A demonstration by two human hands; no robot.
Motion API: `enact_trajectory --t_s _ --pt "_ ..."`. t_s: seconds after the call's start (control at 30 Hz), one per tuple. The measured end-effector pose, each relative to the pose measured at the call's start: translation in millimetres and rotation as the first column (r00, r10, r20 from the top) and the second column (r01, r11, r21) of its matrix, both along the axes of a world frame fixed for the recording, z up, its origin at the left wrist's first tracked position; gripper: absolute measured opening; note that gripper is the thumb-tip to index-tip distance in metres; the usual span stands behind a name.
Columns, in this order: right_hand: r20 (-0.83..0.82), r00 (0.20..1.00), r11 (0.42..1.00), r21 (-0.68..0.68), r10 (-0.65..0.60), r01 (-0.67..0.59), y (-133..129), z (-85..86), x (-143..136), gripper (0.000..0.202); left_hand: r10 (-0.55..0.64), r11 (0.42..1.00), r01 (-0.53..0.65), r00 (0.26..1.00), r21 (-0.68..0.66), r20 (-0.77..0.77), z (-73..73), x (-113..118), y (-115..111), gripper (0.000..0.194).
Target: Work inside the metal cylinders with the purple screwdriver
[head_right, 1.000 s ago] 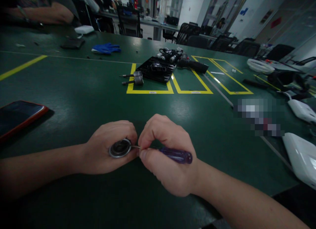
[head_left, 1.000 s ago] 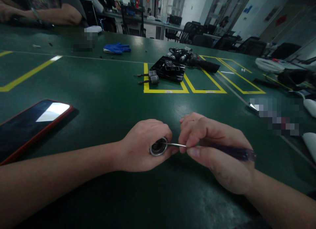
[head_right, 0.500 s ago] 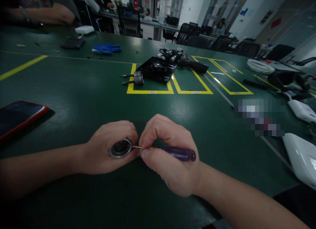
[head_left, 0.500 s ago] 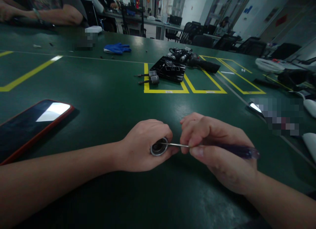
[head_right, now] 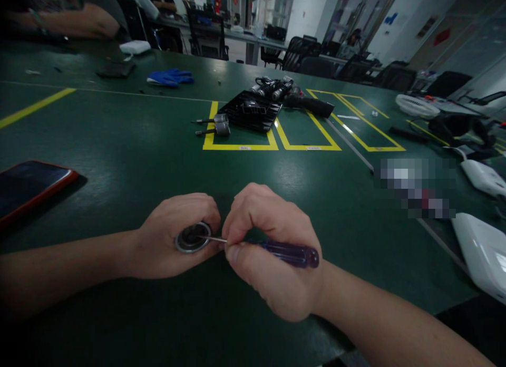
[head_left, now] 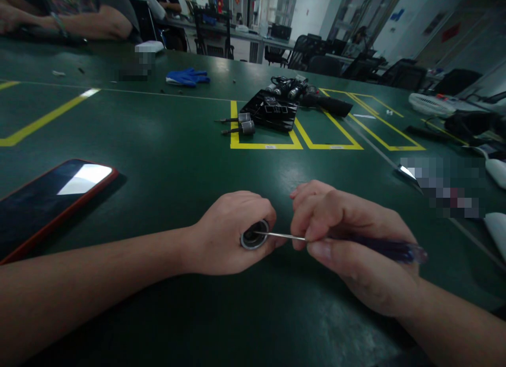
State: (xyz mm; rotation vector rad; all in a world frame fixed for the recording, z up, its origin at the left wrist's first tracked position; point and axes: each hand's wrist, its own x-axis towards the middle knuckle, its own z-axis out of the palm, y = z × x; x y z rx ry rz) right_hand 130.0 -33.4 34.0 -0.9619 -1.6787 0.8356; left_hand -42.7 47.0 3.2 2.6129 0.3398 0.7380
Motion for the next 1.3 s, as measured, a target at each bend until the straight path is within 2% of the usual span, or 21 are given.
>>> enact_trajectory --t_s 0.2,0.43,0.57,0.77,0.9,1.0,1.17,1.23,1.3 --pt "0.085 0.996 1.0 -0.006 0.02 -0.02 0.6 3.0 -2.9 0.014 0.01 1.0 -0.01 1.0 -0.008 -0.001 -1.7 -0.5 0.6 0.009" --pt "0.089 0.996 0.999 0.04 -0.025 0.022 -0.1 2.6 -2.8 0.015 0.017 1.0 -0.017 1.0 0.002 -0.014 -1.0 0.0 -0.3 0.014" --pt "0.141 0.99 1.0 0.014 0.001 -0.003 1.3 3.3 -2.3 0.014 0.02 1.0 -0.02 1.0 -0.003 -0.017 -1.7 0.0 -0.7 0.012" --pt "-0.044 0.998 0.994 -0.102 -0.035 0.03 6.0 -3.6 -1.0 0.011 0.035 0.999 -0.035 0.999 -0.006 -0.035 0.1 2.0 -2.2 0.016" --pt "-0.111 0.993 0.992 -0.12 -0.041 0.027 6.8 -8.5 -0.1 0.01 0.045 0.999 -0.045 0.998 -0.001 -0.049 1.6 2.5 -3.3 0.017" --pt "-0.037 0.999 0.997 -0.075 -0.037 0.034 4.4 -4.6 0.2 0.011 0.034 0.999 -0.033 0.999 0.008 -0.034 1.6 1.8 -2.7 0.016" --pt "0.211 0.977 0.995 0.097 -0.001 -0.02 0.1 5.2 -2.3 0.015 0.018 1.0 -0.018 0.999 0.002 -0.044 0.3 0.2 -0.3 0.012" --pt "0.214 0.977 0.996 0.082 0.013 -0.032 0.4 5.1 -2.6 0.016 0.014 1.0 -0.014 0.999 0.001 -0.044 0.1 0.3 -0.4 0.012" --pt "0.143 0.99 1.0 0.008 0.011 -0.012 2.0 2.7 -1.7 0.015 0.001 1.0 -0.001 1.0 0.007 -0.029 0.2 0.9 -1.3 0.012"
